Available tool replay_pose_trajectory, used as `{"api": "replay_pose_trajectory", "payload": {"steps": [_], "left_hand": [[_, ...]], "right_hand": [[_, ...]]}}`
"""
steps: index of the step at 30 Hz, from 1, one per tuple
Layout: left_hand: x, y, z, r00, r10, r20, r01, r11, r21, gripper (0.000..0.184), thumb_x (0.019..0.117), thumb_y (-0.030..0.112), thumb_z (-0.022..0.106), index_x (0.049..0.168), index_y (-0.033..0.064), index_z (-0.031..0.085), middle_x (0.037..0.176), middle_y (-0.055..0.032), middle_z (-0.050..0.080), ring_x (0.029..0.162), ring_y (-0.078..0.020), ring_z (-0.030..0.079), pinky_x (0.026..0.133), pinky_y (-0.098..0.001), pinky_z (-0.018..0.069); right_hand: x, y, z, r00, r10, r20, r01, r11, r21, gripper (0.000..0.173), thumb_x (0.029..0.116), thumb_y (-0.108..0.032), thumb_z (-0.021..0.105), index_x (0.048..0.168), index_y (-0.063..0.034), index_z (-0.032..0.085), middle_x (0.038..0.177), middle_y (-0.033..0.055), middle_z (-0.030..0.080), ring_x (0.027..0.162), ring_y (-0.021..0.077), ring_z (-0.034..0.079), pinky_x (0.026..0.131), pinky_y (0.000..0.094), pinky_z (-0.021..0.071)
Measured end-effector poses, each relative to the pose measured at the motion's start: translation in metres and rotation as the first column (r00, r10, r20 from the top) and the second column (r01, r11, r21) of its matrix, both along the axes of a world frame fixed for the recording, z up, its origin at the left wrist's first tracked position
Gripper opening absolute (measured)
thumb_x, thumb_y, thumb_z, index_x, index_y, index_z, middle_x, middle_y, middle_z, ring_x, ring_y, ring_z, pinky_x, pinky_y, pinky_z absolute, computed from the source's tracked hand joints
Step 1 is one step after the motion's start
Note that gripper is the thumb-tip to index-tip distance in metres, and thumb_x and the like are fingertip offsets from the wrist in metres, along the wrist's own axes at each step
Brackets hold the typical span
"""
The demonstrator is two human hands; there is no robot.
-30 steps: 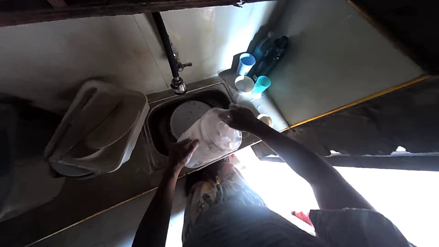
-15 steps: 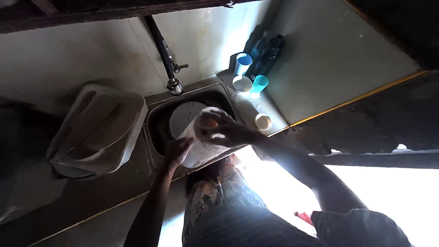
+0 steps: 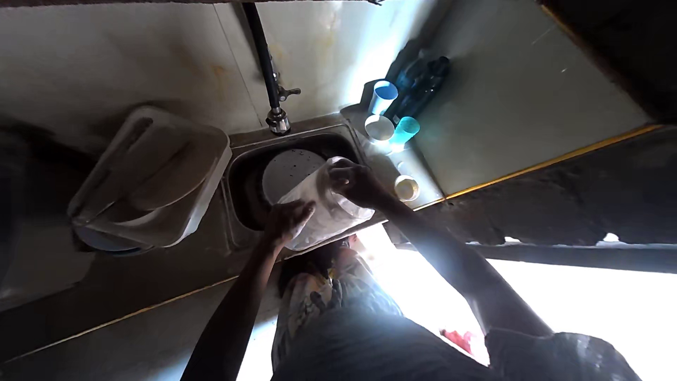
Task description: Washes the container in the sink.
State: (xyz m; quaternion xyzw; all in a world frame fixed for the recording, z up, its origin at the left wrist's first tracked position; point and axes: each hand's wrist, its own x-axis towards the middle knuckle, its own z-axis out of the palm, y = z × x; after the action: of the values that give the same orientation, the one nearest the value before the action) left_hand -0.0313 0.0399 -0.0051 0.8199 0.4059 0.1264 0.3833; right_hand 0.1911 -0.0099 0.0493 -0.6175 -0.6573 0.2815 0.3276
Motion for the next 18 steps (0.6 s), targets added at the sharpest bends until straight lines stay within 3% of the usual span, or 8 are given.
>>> {"api": "replay_pose_trajectory", "payload": {"steps": [2,6,10,12,14,16,18], "left_hand": [[-0.001,0.004,0.000,0.999,0.018,-0.033,-0.018,1.000,-0.013,0.038,0.1058,0.029,0.055,0.099,-0.0045,0.073,0.089,-0.0244,0.070,0.088,-0.0410,0.068,0.082,-0.0614,0.0501],[-0.003,0.005,-0.005,0.996,0.087,0.014,-0.087,0.995,0.042,0.040,0.1054,0.027,0.055,0.085,-0.0040,0.070,0.073,-0.0189,0.064,0.072,-0.0347,0.064,0.070,-0.0560,0.0493],[-0.006,0.012,-0.003,0.986,0.151,-0.068,-0.153,0.988,-0.014,0.042,0.1066,0.031,0.054,0.091,-0.0036,0.072,0.080,-0.0220,0.067,0.080,-0.0383,0.066,0.077,-0.0597,0.0494],[-0.004,0.013,-0.005,0.987,0.144,-0.069,-0.144,0.989,-0.006,0.045,0.1071,0.035,0.052,0.092,-0.0026,0.072,0.083,-0.0225,0.068,0.083,-0.0398,0.067,0.078,-0.0616,0.0502],[-0.002,0.009,-0.007,0.988,0.148,-0.033,-0.148,0.989,-0.004,0.046,0.1070,0.037,0.052,0.095,-0.0027,0.073,0.085,-0.0227,0.069,0.084,-0.0402,0.067,0.079,-0.0620,0.0503],[-0.001,0.008,-0.007,0.993,0.120,0.014,-0.121,0.992,0.037,0.045,0.1067,0.034,0.053,0.097,-0.0042,0.073,0.085,-0.0234,0.070,0.084,-0.0404,0.068,0.079,-0.0614,0.0509],[0.000,0.004,-0.008,0.993,0.091,0.072,-0.098,0.990,0.100,0.042,0.1050,0.030,0.055,0.091,-0.0062,0.073,0.080,-0.0235,0.069,0.078,-0.0398,0.069,0.074,-0.0599,0.0520]], "right_hand": [[0.003,0.001,-0.006,0.990,0.138,0.014,-0.138,0.990,0.039,0.017,0.0888,-0.001,0.070,0.104,0.0044,0.076,0.115,0.0218,0.068,0.110,0.0266,0.065,0.098,0.0377,0.0526],[0.012,0.003,0.002,0.958,0.287,0.017,-0.280,0.945,-0.168,0.023,0.0936,-0.005,0.068,0.115,0.0004,0.073,0.117,0.0187,0.065,0.105,0.0259,0.063,0.095,0.0409,0.0519],[0.020,-0.014,0.009,0.881,0.452,0.140,-0.412,0.878,-0.244,0.018,0.0947,-0.006,0.066,0.110,-0.0013,0.075,0.110,0.0178,0.067,0.102,0.0292,0.064,0.093,0.0452,0.0529],[0.026,-0.019,0.021,0.807,0.532,0.257,-0.453,0.837,-0.308,0.023,0.0982,-0.002,0.059,0.115,-0.0030,0.074,0.111,0.0194,0.067,0.106,0.0337,0.064,0.095,0.0491,0.0521],[0.032,-0.021,0.014,0.821,0.470,0.323,-0.433,0.882,-0.184,0.022,0.0944,-0.002,0.061,0.108,-0.0059,0.077,0.104,0.0169,0.070,0.100,0.0328,0.068,0.089,0.0504,0.0561],[0.025,-0.019,0.019,0.895,0.380,0.235,-0.345,0.922,-0.175,0.020,0.0976,-0.006,0.061,0.108,-0.0028,0.077,0.106,0.0178,0.071,0.100,0.0309,0.068,0.091,0.0489,0.0543],[0.015,-0.012,0.016,0.946,0.307,0.107,-0.287,0.942,-0.173,0.022,0.0991,-0.010,0.061,0.111,0.0010,0.075,0.109,0.0184,0.071,0.099,0.0288,0.068,0.091,0.0467,0.0535]]}}
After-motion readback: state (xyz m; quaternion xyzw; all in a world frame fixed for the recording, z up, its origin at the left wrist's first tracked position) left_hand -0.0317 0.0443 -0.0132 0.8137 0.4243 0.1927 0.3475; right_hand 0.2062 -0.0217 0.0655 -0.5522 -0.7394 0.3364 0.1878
